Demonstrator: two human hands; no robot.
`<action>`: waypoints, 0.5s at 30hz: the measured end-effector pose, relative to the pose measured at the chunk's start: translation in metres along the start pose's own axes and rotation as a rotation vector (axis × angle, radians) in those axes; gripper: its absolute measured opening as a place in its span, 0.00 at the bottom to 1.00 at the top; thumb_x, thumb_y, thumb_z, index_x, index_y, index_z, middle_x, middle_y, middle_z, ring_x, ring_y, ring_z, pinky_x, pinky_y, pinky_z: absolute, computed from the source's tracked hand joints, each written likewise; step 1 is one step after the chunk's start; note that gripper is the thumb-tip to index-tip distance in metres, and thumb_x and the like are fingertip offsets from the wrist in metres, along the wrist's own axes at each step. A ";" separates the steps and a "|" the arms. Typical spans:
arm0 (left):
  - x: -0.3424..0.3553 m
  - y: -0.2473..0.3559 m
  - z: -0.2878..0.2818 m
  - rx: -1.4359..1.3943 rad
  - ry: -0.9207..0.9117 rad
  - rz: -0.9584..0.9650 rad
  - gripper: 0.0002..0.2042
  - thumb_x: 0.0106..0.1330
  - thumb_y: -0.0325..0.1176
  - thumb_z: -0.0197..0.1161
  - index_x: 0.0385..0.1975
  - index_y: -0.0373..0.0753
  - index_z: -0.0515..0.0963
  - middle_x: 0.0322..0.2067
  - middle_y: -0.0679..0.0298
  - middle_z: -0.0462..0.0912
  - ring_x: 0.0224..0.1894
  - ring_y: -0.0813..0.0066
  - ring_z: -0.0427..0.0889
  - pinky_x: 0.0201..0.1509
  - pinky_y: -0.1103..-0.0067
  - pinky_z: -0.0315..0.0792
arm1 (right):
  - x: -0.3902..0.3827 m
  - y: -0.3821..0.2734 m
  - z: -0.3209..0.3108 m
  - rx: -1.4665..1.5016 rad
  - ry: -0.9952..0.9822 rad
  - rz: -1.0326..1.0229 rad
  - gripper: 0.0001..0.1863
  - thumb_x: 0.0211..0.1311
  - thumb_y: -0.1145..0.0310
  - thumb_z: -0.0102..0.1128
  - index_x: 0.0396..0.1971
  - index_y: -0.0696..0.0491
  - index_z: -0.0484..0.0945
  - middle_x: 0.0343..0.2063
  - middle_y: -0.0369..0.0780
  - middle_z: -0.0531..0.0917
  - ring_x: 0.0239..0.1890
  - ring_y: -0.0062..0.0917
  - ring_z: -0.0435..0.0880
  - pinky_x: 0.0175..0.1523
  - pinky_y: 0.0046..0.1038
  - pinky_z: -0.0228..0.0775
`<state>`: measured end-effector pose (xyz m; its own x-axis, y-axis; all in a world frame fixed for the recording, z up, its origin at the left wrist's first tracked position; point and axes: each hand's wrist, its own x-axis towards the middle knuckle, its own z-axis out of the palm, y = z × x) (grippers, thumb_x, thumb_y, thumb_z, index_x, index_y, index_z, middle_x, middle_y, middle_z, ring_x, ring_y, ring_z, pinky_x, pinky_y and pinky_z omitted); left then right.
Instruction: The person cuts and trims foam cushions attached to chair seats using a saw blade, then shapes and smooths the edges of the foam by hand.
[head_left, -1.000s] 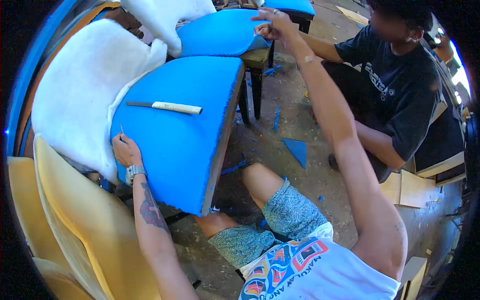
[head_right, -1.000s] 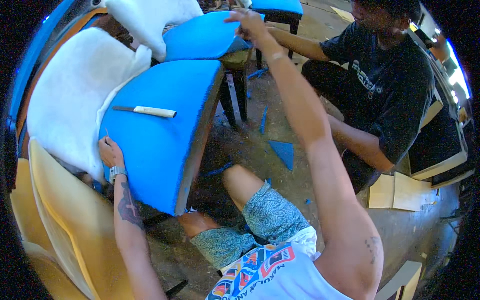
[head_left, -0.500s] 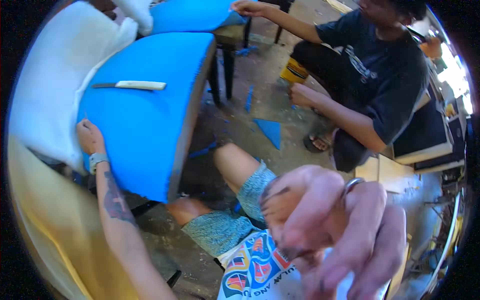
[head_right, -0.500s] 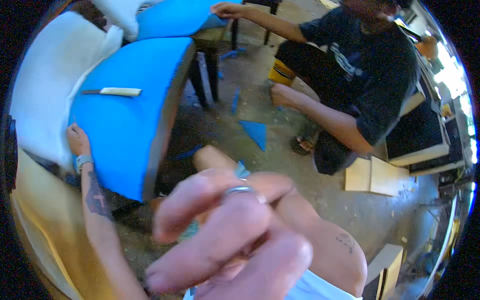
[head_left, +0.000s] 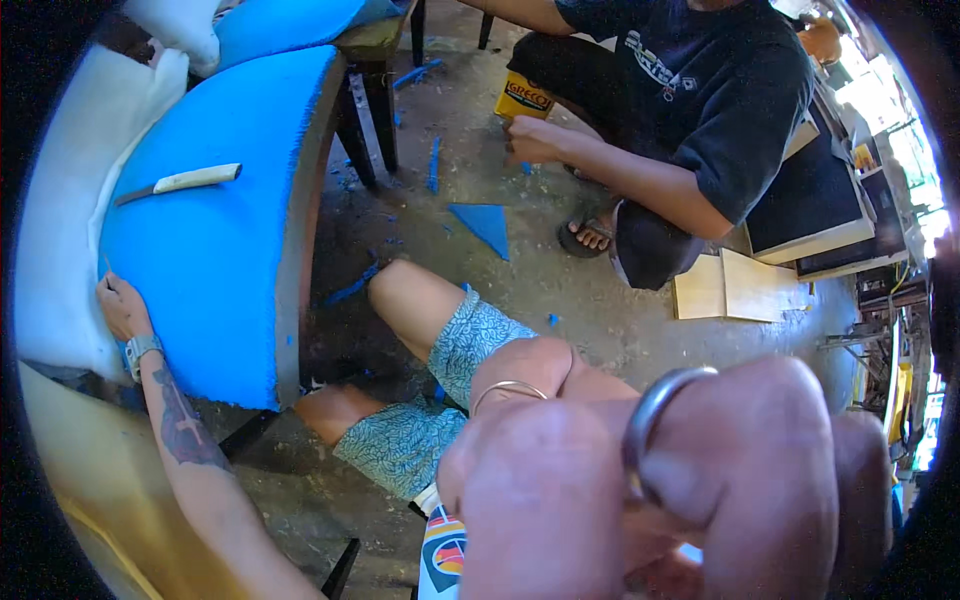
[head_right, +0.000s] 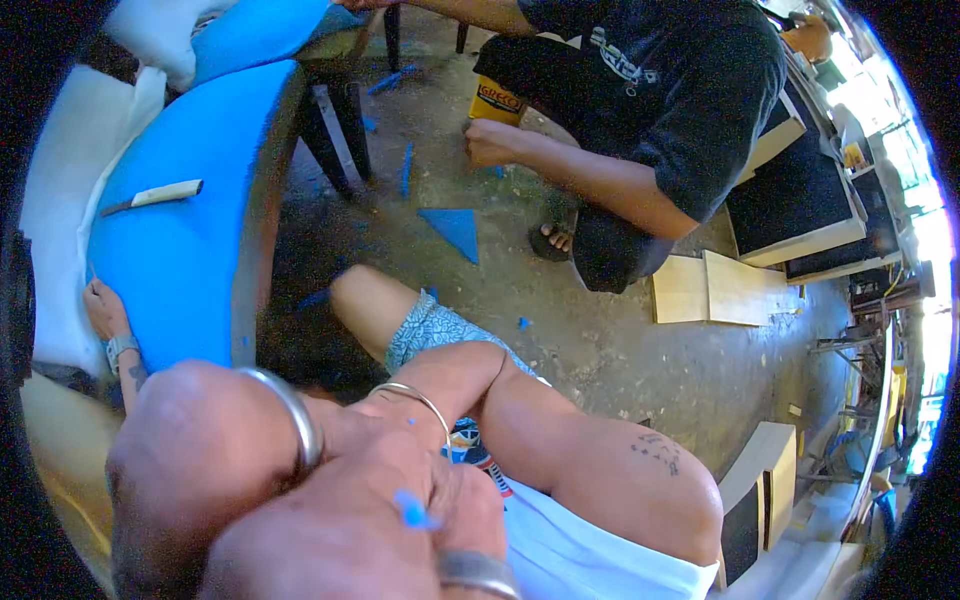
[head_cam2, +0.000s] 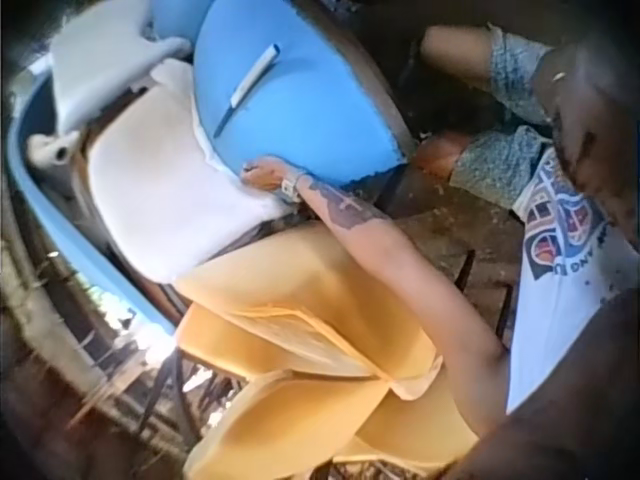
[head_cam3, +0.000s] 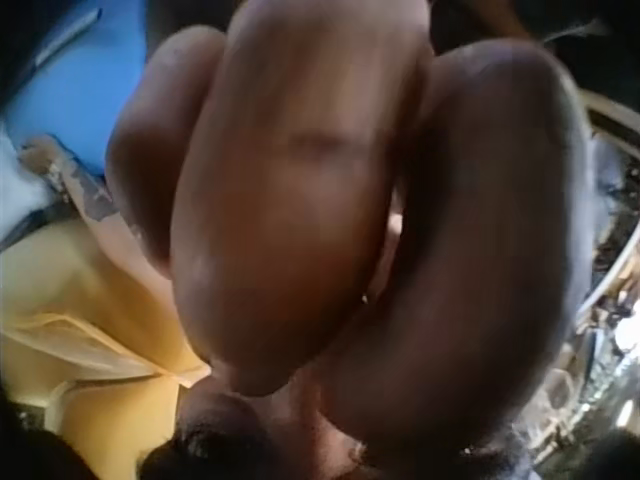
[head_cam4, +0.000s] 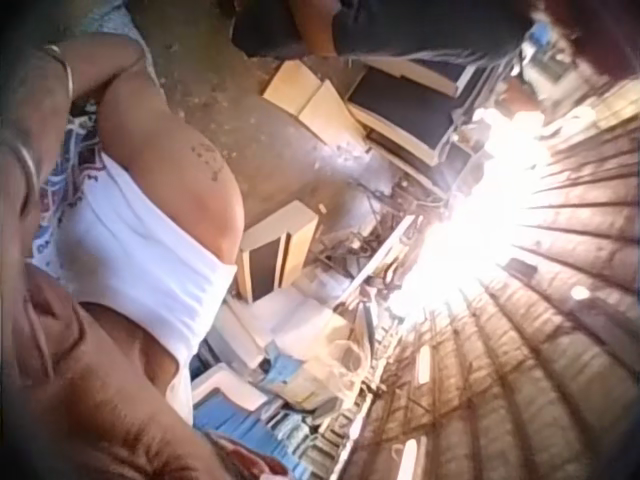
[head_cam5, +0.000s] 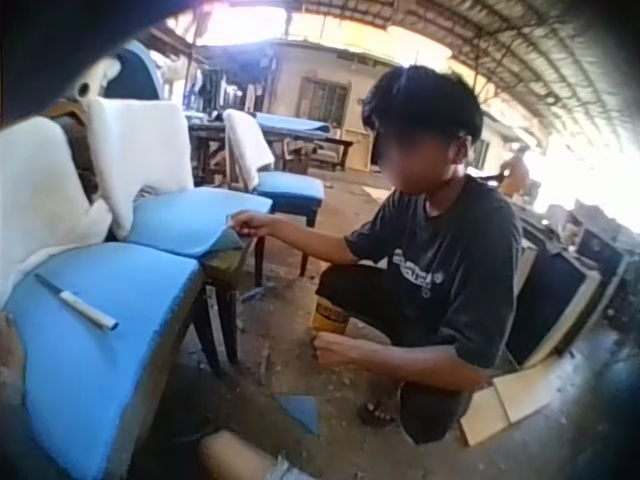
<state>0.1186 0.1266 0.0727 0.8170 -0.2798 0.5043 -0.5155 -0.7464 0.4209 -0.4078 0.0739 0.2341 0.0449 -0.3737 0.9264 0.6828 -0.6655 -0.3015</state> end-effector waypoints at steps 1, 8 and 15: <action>-0.001 0.000 0.000 0.003 -0.004 -0.012 0.21 0.71 0.45 0.42 0.47 0.35 0.76 0.43 0.51 0.81 0.41 0.48 0.79 0.48 0.63 0.70 | 0.001 0.001 0.000 0.000 -0.003 -0.006 0.09 0.61 0.62 0.58 0.27 0.51 0.79 0.37 0.36 0.80 0.32 0.23 0.75 0.45 0.44 0.67; 0.003 -0.011 0.008 -0.002 0.063 0.066 0.21 0.71 0.45 0.42 0.47 0.35 0.76 0.42 0.51 0.81 0.41 0.48 0.79 0.47 0.63 0.70 | 0.002 0.005 0.001 0.025 -0.024 -0.012 0.08 0.60 0.63 0.58 0.27 0.51 0.79 0.37 0.37 0.80 0.32 0.23 0.76 0.44 0.42 0.68; -0.002 -0.002 0.003 -0.005 0.064 0.018 0.21 0.71 0.44 0.42 0.46 0.34 0.76 0.41 0.51 0.81 0.41 0.48 0.78 0.47 0.63 0.70 | -0.001 0.012 0.000 0.030 -0.031 -0.008 0.07 0.59 0.64 0.58 0.28 0.51 0.79 0.37 0.38 0.80 0.33 0.24 0.76 0.43 0.40 0.69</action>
<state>0.1186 0.1267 0.0681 0.7892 -0.2542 0.5591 -0.5316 -0.7386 0.4145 -0.4000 0.0665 0.2296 0.0619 -0.3480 0.9355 0.7048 -0.6484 -0.2878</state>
